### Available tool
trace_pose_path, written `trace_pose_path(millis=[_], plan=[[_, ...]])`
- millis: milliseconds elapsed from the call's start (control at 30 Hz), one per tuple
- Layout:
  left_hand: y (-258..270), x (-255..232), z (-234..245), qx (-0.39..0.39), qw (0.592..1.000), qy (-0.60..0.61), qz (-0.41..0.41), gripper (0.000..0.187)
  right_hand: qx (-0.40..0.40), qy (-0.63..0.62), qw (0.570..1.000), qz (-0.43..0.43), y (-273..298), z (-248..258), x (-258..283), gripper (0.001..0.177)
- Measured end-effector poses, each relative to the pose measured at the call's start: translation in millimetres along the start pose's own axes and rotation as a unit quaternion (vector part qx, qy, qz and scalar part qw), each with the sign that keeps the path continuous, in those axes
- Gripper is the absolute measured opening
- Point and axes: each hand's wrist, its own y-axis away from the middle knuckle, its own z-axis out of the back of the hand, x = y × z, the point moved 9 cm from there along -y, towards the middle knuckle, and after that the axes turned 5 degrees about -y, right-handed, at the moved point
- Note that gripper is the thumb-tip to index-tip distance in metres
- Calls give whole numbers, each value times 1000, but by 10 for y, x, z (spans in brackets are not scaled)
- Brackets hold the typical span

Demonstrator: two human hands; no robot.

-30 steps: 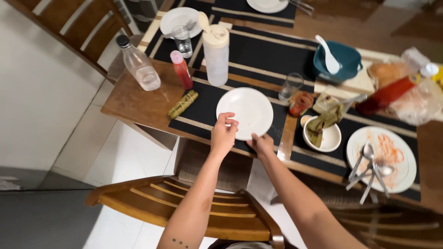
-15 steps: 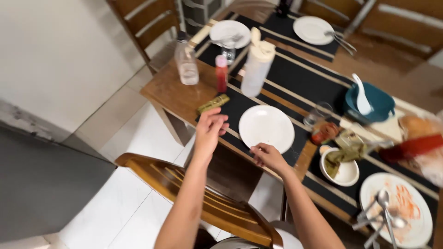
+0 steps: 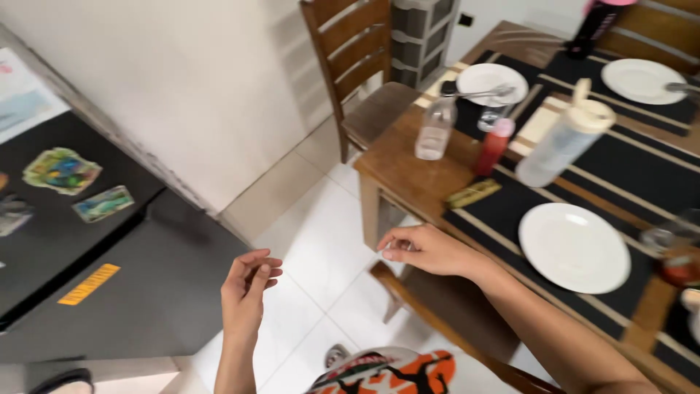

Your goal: Clear dirty plates and cutlery from a dining table and move them to the kitchen sink.

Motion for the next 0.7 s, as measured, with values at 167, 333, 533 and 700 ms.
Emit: trace_pose_path(millis=[167,333,533,700], plan=[[-485,338,598,16,1000,-11,2,23,-38,-51,998,-5,-914,-334,191,31],[-907,369,643,58,997,-25,37,24,-63,-59,996,-24,-1426,-498,466,29],[-1860,360,422,86,996,-7,22,28,-83,-67,994,-17,-2097,-223,241,32],[-3148,279,-79,129,989,-34,-70,29,-81,-77,994,1,-2735,338,-184,35]])
